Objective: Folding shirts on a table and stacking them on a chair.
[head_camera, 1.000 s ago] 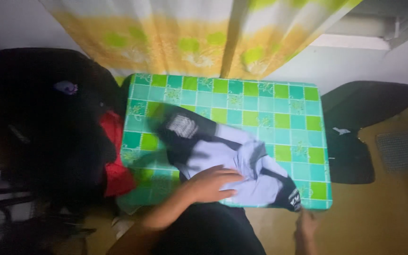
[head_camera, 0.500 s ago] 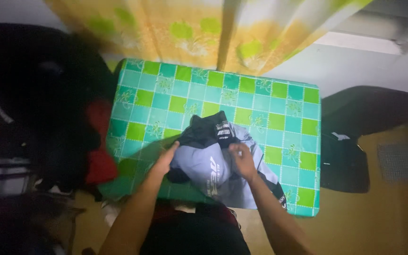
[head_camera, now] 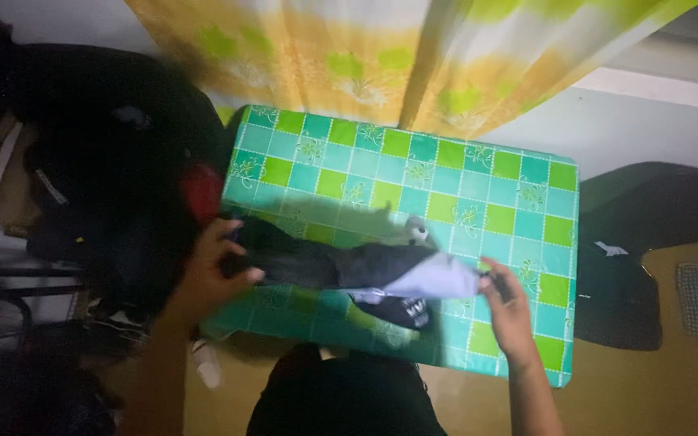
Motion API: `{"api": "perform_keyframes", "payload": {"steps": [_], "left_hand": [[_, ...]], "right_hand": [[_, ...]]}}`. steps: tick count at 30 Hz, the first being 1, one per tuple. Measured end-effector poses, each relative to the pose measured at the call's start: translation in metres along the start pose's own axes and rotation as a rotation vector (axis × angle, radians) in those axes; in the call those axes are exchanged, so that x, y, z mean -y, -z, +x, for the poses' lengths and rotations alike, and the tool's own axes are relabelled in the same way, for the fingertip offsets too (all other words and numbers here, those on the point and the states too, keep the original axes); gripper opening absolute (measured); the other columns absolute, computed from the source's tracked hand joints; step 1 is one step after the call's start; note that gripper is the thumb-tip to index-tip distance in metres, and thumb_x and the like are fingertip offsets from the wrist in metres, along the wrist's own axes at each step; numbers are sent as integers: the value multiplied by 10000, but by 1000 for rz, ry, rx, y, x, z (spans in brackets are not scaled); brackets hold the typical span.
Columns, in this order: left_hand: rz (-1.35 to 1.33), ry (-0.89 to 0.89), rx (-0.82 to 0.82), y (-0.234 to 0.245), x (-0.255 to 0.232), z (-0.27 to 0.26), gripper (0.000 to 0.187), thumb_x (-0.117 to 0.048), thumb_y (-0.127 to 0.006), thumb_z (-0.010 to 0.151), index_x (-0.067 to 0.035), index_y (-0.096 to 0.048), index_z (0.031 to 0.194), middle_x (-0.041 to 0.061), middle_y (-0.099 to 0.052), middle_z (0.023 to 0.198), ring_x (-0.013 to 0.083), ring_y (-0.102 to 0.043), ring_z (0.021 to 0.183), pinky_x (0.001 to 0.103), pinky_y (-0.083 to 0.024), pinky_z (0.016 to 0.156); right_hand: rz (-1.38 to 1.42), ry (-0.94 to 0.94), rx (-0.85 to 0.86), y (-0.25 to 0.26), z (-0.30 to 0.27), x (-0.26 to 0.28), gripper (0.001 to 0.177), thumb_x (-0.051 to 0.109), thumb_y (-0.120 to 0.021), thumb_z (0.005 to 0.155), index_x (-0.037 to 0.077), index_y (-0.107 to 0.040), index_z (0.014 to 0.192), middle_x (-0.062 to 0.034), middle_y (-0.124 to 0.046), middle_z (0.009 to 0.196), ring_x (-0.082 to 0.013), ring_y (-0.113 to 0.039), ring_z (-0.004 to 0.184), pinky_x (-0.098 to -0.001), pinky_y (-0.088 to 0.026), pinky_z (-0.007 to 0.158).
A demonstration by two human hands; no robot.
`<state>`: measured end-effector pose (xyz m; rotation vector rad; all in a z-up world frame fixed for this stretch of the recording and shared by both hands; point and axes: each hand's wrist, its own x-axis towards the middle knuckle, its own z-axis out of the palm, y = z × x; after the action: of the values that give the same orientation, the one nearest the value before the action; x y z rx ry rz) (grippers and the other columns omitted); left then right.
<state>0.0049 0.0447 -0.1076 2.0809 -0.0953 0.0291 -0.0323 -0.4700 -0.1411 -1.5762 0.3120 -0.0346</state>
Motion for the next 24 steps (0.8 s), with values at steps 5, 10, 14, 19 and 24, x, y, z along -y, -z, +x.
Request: {"api": "perform_keyframes", "payload": {"steps": [5,10,14,19,24], "left_hand": [[233,287,611,-60,152,-35,347,-362,-782,945,-99,-597,1074,223,-640,1039,395,-621,940,470,-546,877],[768,-110,488,-55,189,-76,512,-209,-756,777,-175,-645,1276,113,-594,1292,348,-569,1139,516,-437,933],[927,-224,150,-45,182,-87,270,-179,-683,783,-137,-685,1050,113,-642,1230,355,-579,1191,534,-432,979],[634,-360,182,-38,150,-58,226,-182,-695,855,-57,-653,1039,148,-679,1046,332,-613,1151,564,-412,1122],[656,-576,85,-29,113,-29,218,-177,-744,788,-66,-632,939,165,-669,956,374,-641,1121,586,-437,1096]], "right_hand": [[-390,-62,156,37,-20,-123,266,169,-715,940,8,-709,1152,-104,-765,1037,-191,-703,954,-332,-560,868],[-737,-152,-16,59,-68,-159,320,174,-757,896,9,-681,1159,-138,-733,1100,-268,-704,978,-380,-550,893],[-943,72,-29,66,-101,-208,530,132,-774,789,14,-595,1274,-176,-678,1146,-327,-663,1067,-413,-526,974],[-825,310,45,-26,-94,-138,695,114,-810,758,-4,-514,1376,-220,-607,1295,-422,-590,1189,-456,-458,1018],[-948,-26,265,-9,-51,-230,609,253,-767,834,113,-555,1387,-146,-637,1313,-333,-591,1256,-414,-454,1088]]}}
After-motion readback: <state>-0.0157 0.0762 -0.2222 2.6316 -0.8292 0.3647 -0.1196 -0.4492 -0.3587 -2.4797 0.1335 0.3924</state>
